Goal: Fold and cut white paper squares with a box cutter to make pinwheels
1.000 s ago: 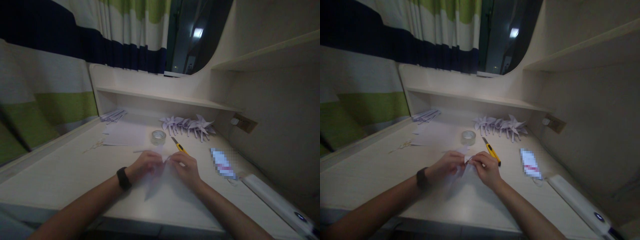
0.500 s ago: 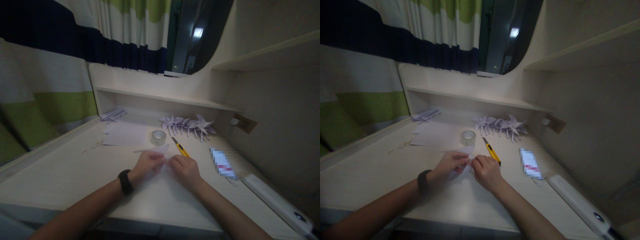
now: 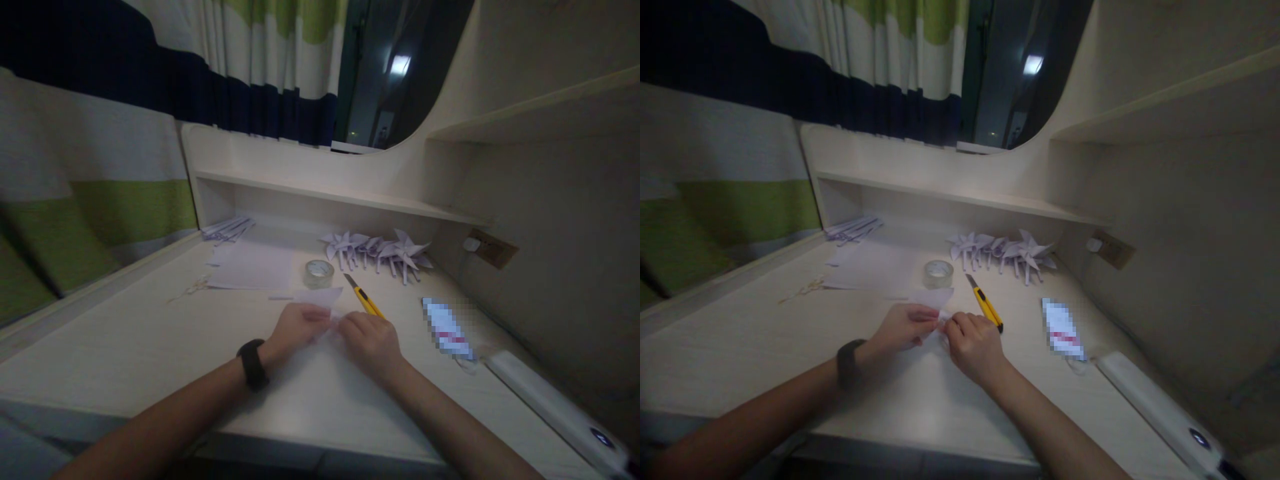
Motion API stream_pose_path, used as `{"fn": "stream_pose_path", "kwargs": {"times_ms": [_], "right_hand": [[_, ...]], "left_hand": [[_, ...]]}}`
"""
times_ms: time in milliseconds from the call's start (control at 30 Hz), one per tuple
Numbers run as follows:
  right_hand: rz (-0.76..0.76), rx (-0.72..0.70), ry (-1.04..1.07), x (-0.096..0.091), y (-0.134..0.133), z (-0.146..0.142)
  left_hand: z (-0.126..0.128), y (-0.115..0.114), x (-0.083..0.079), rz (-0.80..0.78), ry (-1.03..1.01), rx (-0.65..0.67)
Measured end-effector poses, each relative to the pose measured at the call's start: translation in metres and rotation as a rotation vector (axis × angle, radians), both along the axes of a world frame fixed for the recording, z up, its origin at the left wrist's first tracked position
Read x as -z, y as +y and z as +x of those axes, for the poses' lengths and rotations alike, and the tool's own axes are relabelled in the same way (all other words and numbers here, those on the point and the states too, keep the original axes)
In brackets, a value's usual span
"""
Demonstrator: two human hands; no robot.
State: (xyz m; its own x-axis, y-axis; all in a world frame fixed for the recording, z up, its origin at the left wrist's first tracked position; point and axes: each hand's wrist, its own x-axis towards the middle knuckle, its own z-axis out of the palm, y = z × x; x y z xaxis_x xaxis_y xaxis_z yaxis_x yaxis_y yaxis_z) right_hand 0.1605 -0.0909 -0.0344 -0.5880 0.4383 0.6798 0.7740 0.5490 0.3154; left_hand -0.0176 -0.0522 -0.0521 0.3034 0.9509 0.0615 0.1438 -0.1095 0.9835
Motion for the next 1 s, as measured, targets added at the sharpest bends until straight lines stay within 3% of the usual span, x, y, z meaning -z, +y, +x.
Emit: {"fn": "stream_pose_path", "kwargs": {"times_ms": [167, 300, 500, 600, 700, 867, 1000], "right_hand": [[-0.044, -0.012, 0.095, 0.002, 0.002, 0.001], [-0.216, -0.010, 0.323, 0.006, 0.004, 0.002], [-0.660, -0.001, 0.909, 0.008, 0.011, -0.003], [-0.967, -0.109, 1.226, 0.012, 0.015, -0.007], [-1.156, -0.241, 1.396, 0.013, 0.017, -0.010], [-1.241, -0.357, 1.483, 0.011, 0.017, -0.008], [-1.220, -0.353, 1.551, 0.012, 0.019, -0.008]], "left_hand": [[0.000, 0.001, 0.005, 0.172, 0.019, -0.006], [0.001, 0.002, 0.007, 0.197, -0.020, -0.027], [0.004, -0.003, 0.000, 0.046, -0.212, -0.032], [0.004, -0.005, -0.004, -0.006, -0.253, -0.009], [0.003, -0.006, -0.008, -0.029, -0.257, -0.002], [0.003, -0.007, -0.011, -0.100, -0.320, 0.023], [0.005, -0.006, -0.006, -0.092, -0.327, 0.029]]}}
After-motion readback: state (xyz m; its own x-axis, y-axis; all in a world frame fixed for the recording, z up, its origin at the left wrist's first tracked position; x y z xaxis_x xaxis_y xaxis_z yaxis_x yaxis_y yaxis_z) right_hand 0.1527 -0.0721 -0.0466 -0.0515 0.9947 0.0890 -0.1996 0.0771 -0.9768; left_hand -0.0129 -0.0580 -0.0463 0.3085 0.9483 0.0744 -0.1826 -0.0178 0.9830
